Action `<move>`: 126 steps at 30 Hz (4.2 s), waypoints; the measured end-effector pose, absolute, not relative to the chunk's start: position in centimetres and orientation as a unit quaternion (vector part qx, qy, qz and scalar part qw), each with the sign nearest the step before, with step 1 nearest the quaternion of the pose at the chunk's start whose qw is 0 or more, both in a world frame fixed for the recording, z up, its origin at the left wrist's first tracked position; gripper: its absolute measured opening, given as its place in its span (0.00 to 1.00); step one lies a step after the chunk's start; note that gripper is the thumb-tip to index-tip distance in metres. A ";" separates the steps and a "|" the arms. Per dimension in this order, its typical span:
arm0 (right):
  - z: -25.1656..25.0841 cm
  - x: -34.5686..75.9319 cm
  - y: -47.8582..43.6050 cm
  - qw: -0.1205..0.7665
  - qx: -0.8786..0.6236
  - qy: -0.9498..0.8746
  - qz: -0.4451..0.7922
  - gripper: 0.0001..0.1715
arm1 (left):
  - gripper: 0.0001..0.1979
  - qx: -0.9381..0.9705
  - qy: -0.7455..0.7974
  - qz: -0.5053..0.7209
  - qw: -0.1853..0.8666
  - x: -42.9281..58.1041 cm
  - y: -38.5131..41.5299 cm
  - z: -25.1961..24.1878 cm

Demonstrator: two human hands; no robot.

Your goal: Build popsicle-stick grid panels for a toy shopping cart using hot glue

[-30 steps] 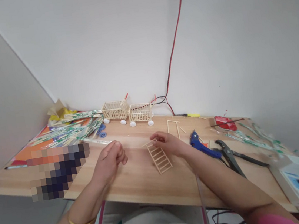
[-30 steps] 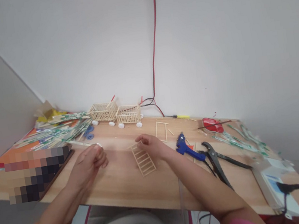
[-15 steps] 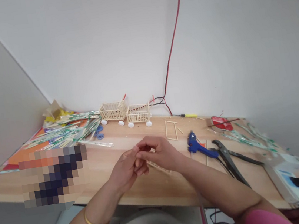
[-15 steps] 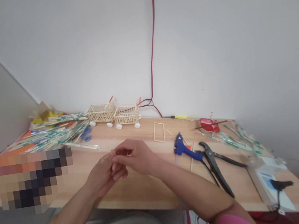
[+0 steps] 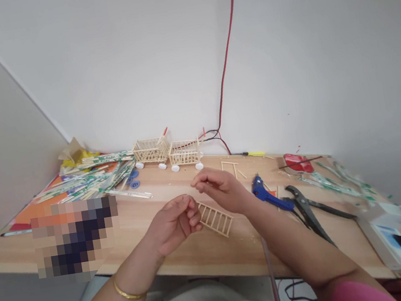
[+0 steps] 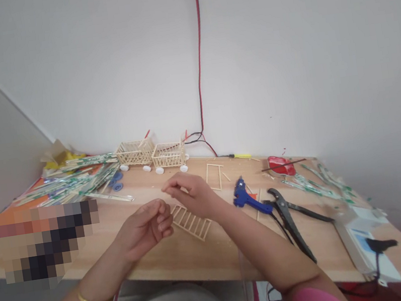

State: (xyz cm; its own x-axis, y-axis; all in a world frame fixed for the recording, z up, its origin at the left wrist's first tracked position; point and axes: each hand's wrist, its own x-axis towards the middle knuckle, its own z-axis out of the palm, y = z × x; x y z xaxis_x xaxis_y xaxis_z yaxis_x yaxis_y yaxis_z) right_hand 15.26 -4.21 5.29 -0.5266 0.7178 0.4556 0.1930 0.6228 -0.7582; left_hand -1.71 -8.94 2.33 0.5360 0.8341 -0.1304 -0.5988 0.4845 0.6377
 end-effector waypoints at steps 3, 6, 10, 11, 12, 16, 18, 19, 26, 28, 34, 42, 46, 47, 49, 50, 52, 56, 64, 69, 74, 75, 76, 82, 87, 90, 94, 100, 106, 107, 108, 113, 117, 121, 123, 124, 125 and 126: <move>5.4 15.3 -5.0 0.357 -0.256 -0.811 0.387 0.10 | 0.10 0.298 0.236 0.431 0.818 -1.6 -8.9 2.1; 5.1 15.5 -6.0 0.356 -0.264 -0.794 0.416 0.10 | 0.09 0.327 0.252 0.418 0.809 -1.3 -9.3 2.1; 4.6 16.0 -7.2 0.393 -0.287 -0.795 0.363 0.09 | 0.07 0.307 0.234 0.392 0.835 -0.5 -10.3 2.3; 4.4 16.2 -7.5 0.399 -0.296 -0.796 0.346 0.08 | 0.07 0.301 0.228 0.384 0.843 -0.3 -10.4 2.4; 4.3 16.4 -7.7 0.402 -0.309 -0.795 0.331 0.08 | 0.07 0.299 0.226 0.379 0.846 0.0 -10.6 2.4; 3.9 17.5 -8.0 0.402 -0.371 -0.779 0.306 0.12 | 0.09 0.337 0.237 0.391 0.823 0.7 -10.5 2.7; 3.7 18.0 -8.0 0.391 -0.384 -0.777 0.309 0.17 | 0.13 0.355 0.235 0.401 0.811 1.0 -10.4 2.9; 3.7 18.2 -8.1 0.380 -0.382 -0.782 0.314 0.19 | 0.14 0.365 0.235 0.404 0.805 1.1 -10.4 3.0; 4.2 19.3 -10.8 0.327 -0.281 -0.831 0.351 0.21 | 0.22 0.546 0.302 0.288 0.726 1.7 -11.3 1.9; 4.4 19.7 -12.1 0.299 -0.289 -0.838 0.353 0.18 | 0.23 0.618 0.329 0.251 0.669 1.7 -11.7 1.6; 3.7 21.2 -15.1 0.241 -0.353 -0.843 0.326 0.13 | 0.17 0.751 0.323 0.163 0.552 2.1 -12.9 3.0; 2.3 24.7 -16.4 0.307 -0.341 -0.789 0.408 0.11 | 0.10 0.750 0.270 0.105 0.594 2.6 -13.3 2.1; 2.5 27.9 -17.4 0.349 -0.409 -0.731 0.420 0.04 | 0.09 0.724 0.276 0.123 0.620 2.1 -13.3 1.3; 2.6 28.7 -17.7 0.347 -0.423 -0.725 0.418 0.03 | 0.08 0.725 0.289 0.129 0.612 1.8 -13.4 1.2; 2.7 30.2 -18.3 0.328 -0.450 -0.727 0.402 0.05 | 0.09 0.729 0.336 0.139 0.580 0.7 -13.7 1.1; 2.7 30.8 -18.6 0.323 -0.461 -0.729 0.389 0.07 | 0.10 0.731 0.361 0.146 0.560 0.1 -13.9 0.9; 2.7 31.9 -19.1 0.311 -0.490 -0.732 0.358 0.13 | 0.12 0.733 0.405 0.174 0.518 -1.1 -14.3 0.6; 2.5 33.3 -20.3 0.270 -0.566 -0.708 0.325 0.23 | 0.18 0.743 0.465 0.234 0.421 -3.2 -14.6 -0.2; 2.7 34.0 -22.7 0.063 -0.558 -0.720 0.408 0.05 | 0.08 0.792 0.444 0.255 0.333 -5.7 -13.1 -0.7; 3.6 31.6 -20.2 0.120 -0.568 -0.736 0.348 0.15 | 0.13 0.817 0.451 0.262 0.247 -6.4 -11.5 -0.8; 2.4 24.6 -14.5 0.184 -0.486 -0.824 0.226 0.08 | 0.12 0.786 0.487 0.306 0.228 -6.6 -10.8 -0.9; 1.9 23.0 -13.5 0.170 -0.473 -0.842 0.193 0.07 | 0.14 0.784 0.489 0.310 0.224 -6.6 -10.8 -1.0; 1.4 21.6 -12.6 0.147 -0.463 -0.858 0.165 0.07 | 0.16 0.783 0.490 0.309 0.224 -6.7 -10.8 -1.1; -0.6 16.5 -9.7 0.058 -0.468 -0.881 0.044 0.10 | 0.15 0.763 0.510 0.312 0.245 -7.2 -10.8 -2.5; -0.6 15.8 -8.6 0.042 -0.467 -0.882 0.041 0.07 | 0.14 0.735 0.518 0.330 0.287 -7.2 -10.0 -2.8; 0.7 16.4 -8.2 0.109 -0.470 -0.871 0.092 0.05 | 0.19 0.672 0.533 0.358 0.369 -6.5 -9.4 -2.5; 3.2 17.4 -8.0 0.229 -0.463 -0.815 0.262 0.03 | 0.31 0.512 0.471 0.446 0.564 -4.4 -8.6 -1.5; 4.7 18.4 -8.3 0.217 -0.465 -0.744 0.428 0.06 | 0.11 0.379 0.356 0.450 0.726 -1.4 -8.5 0.4; 4.3 19.2 -8.6 0.231 -0.475 -0.733 0.428 0.06 | 0.08 0.383 0.367 0.446 0.721 -0.2 -9.1 2.0; 4.4 19.3 -8.7 0.238 -0.471 -0.740 0.418 0.05 | 0.08 0.386 0.373 0.446 0.716 0.0 -9.2 2.1; 4.4 19.3 -8.8 0.246 -0.465 -0.747 0.407 0.04 | 0.08 0.388 0.379 0.447 0.711 0.1 -9.3 2.3; 4.8 19.3 -9.7 0.293 -0.444 -0.768 0.355 0.04 | 0.07 0.389 0.390 0.451 0.702 0.4 -9.4 2.5; 4.4 19.3 -10.0 0.313 -0.461 -0.760 0.335 0.05 | 0.07 0.394 0.385 0.437 0.711 0.7 -9.3 2.5; 3.9 19.6 -9.9 0.318 -0.483 -0.741 0.341 0.03 | 0.07 0.394 0.381 0.430 0.718 0.8 -9.2 2.5; 3.8 19.7 -9.7 0.318 -0.489 -0.735 0.346 0.03 | 0.07 0.401 0.380 0.430 0.714 0.9 -9.2 2.5; 3.7 19.8 -9.7 0.318 -0.491 -0.732 0.348 0.03 | 0.07 0.407 0.380 0.431 0.710 0.9 -9.2 2.5; 3.7 19.8 -9.6 0.318 -0.494 -0.730 0.350 0.03 | 0.08 0.412 0.382 0.434 0.705 1.0 -9.1 2.5; 3.7 19.8 -9.5 0.319 -0.496 -0.727 0.350 0.03 | 0.08 0.415 0.385 0.438 0.698 1.0 -9.0 2.5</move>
